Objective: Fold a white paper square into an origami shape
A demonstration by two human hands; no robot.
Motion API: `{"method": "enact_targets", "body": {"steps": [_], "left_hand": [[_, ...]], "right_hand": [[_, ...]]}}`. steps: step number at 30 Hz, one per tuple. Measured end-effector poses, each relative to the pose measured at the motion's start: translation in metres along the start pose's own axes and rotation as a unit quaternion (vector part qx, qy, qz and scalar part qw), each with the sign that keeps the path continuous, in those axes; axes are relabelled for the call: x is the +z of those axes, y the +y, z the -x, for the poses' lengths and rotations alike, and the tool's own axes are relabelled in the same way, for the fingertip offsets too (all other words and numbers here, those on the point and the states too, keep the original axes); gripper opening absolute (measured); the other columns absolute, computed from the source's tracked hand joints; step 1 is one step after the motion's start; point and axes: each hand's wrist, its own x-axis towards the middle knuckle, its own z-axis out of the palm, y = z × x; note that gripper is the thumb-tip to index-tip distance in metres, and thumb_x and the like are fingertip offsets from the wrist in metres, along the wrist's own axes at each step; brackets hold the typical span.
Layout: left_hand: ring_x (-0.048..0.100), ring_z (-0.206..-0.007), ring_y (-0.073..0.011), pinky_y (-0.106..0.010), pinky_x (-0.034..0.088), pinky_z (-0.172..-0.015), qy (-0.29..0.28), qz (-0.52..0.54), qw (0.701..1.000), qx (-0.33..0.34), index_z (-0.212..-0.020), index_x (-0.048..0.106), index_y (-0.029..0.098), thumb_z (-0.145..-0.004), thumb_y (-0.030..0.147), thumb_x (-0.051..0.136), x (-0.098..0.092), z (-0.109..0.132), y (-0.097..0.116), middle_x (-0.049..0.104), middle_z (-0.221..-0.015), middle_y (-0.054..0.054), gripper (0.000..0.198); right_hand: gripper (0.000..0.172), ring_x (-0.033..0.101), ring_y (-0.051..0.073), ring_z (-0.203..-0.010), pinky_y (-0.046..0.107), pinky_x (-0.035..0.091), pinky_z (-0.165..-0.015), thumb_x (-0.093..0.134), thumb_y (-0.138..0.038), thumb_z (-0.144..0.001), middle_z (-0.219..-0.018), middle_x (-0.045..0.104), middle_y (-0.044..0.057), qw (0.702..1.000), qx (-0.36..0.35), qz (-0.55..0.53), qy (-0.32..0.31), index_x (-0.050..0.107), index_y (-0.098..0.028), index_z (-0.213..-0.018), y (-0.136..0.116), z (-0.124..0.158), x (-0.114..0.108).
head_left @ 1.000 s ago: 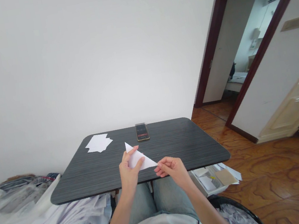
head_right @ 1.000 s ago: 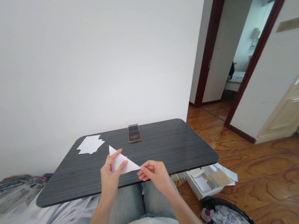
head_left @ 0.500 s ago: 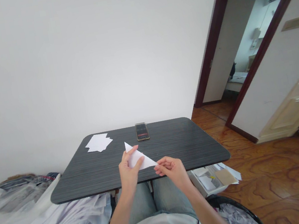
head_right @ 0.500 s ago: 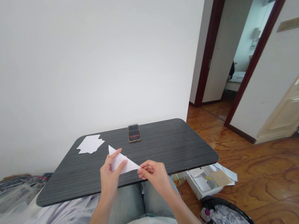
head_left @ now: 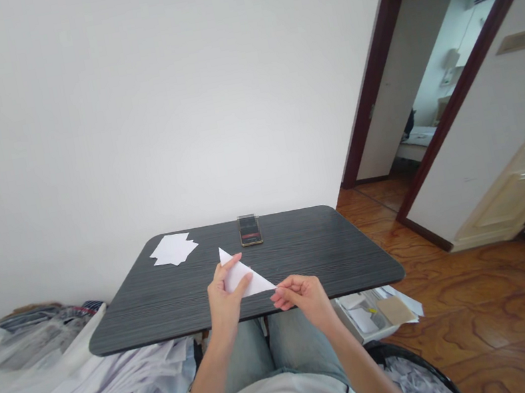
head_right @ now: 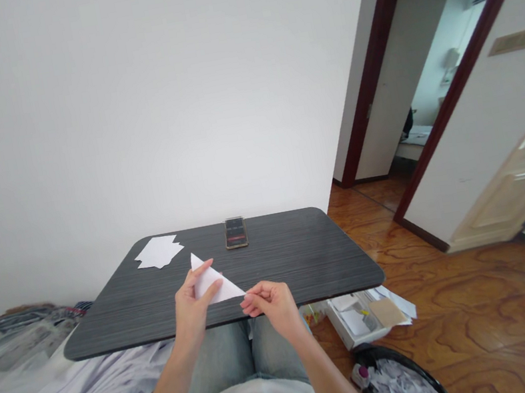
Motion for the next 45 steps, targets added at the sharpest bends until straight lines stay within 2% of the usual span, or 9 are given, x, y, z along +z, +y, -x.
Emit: {"method": "enact_targets", "body": {"steps": [6, 14, 21, 24, 31, 39, 45], "left_hand": [[0.057, -0.085, -0.0181, -0.028, 0.045, -0.073, -0.006, -0.011, 1.000, 0.010, -0.106, 0.060, 0.021, -0.067, 0.028, 0.064, -0.001, -0.001, -0.002, 0.054, -0.098, -0.004, 0.040], [0.057, -0.085, -0.0179, -0.029, 0.044, -0.075, -0.023, -0.039, 0.999, 0.028, -0.106, 0.060, 0.021, -0.068, 0.027, 0.064, 0.000, -0.001, -0.004, 0.056, -0.102, -0.005, 0.039], [0.056, -0.088, -0.0184, -0.029, 0.042, -0.080, -0.020, -0.037, 0.999, 0.029, -0.104, 0.061, 0.021, -0.067, 0.026, 0.065, -0.003, -0.003, -0.005, 0.056, -0.104, -0.005, 0.038], [0.056, -0.086, -0.0179, -0.029, 0.042, -0.079, -0.009, -0.037, 0.999, 0.020, -0.104, 0.062, 0.021, -0.066, 0.027, 0.065, -0.004, -0.003, -0.005, 0.056, -0.103, -0.005, 0.039], [0.055, -0.085, -0.0176, -0.028, 0.043, -0.076, -0.014, -0.030, 0.999, 0.016, -0.105, 0.061, 0.022, -0.067, 0.027, 0.064, -0.002, -0.002, -0.003, 0.055, -0.101, -0.004, 0.039], [0.054, -0.082, -0.0168, -0.027, 0.043, -0.071, -0.015, -0.021, 1.000, 0.005, -0.106, 0.060, 0.022, -0.067, 0.028, 0.064, -0.002, -0.002, -0.004, 0.053, -0.096, -0.004, 0.040], [0.053, -0.082, -0.0161, -0.025, 0.043, -0.070, -0.014, -0.006, 1.000, -0.005, -0.106, 0.060, 0.020, -0.067, 0.029, 0.065, -0.001, -0.001, -0.003, 0.053, -0.097, -0.004, 0.041]], "right_hand": [[0.033, 0.063, 0.014, -0.054, 0.022, 0.050, -0.047, 0.058, -0.046, -0.072, -0.064, 0.068, 0.006, 1.000, -0.008, 0.011, 0.006, 0.063, -0.014, -0.070, -0.001, -0.001, 0.001], [0.031, 0.062, 0.013, -0.052, 0.022, 0.050, -0.049, 0.061, -0.043, -0.070, -0.060, 0.067, 0.005, 0.999, -0.011, 0.038, 0.002, 0.062, -0.013, -0.065, 0.004, -0.002, 0.008], [0.033, 0.064, 0.015, -0.056, 0.022, 0.050, -0.049, 0.056, -0.046, -0.074, -0.065, 0.069, 0.007, 0.999, -0.007, 0.025, -0.032, 0.061, -0.014, -0.072, 0.008, -0.003, 0.004], [0.035, 0.065, 0.015, -0.057, 0.023, 0.050, -0.048, 0.054, -0.048, -0.075, -0.067, 0.069, 0.007, 0.999, -0.009, 0.023, -0.027, 0.061, -0.014, -0.074, 0.007, -0.002, 0.003], [0.026, 0.065, 0.017, -0.058, 0.025, 0.052, -0.052, 0.064, -0.040, -0.068, -0.065, 0.069, 0.006, 0.998, -0.030, 0.060, 0.000, 0.063, -0.014, -0.073, 0.007, -0.001, 0.005], [0.024, 0.064, 0.016, -0.056, 0.027, 0.054, -0.052, 0.057, -0.037, -0.075, -0.063, 0.068, 0.005, 0.993, -0.079, 0.089, 0.006, 0.065, -0.014, -0.071, 0.011, 0.000, 0.004], [0.025, 0.064, 0.015, -0.055, 0.025, 0.053, -0.051, 0.062, -0.039, -0.071, -0.063, 0.069, 0.006, 0.999, -0.038, 0.034, -0.007, 0.064, -0.014, -0.070, 0.007, -0.001, 0.004]]}}
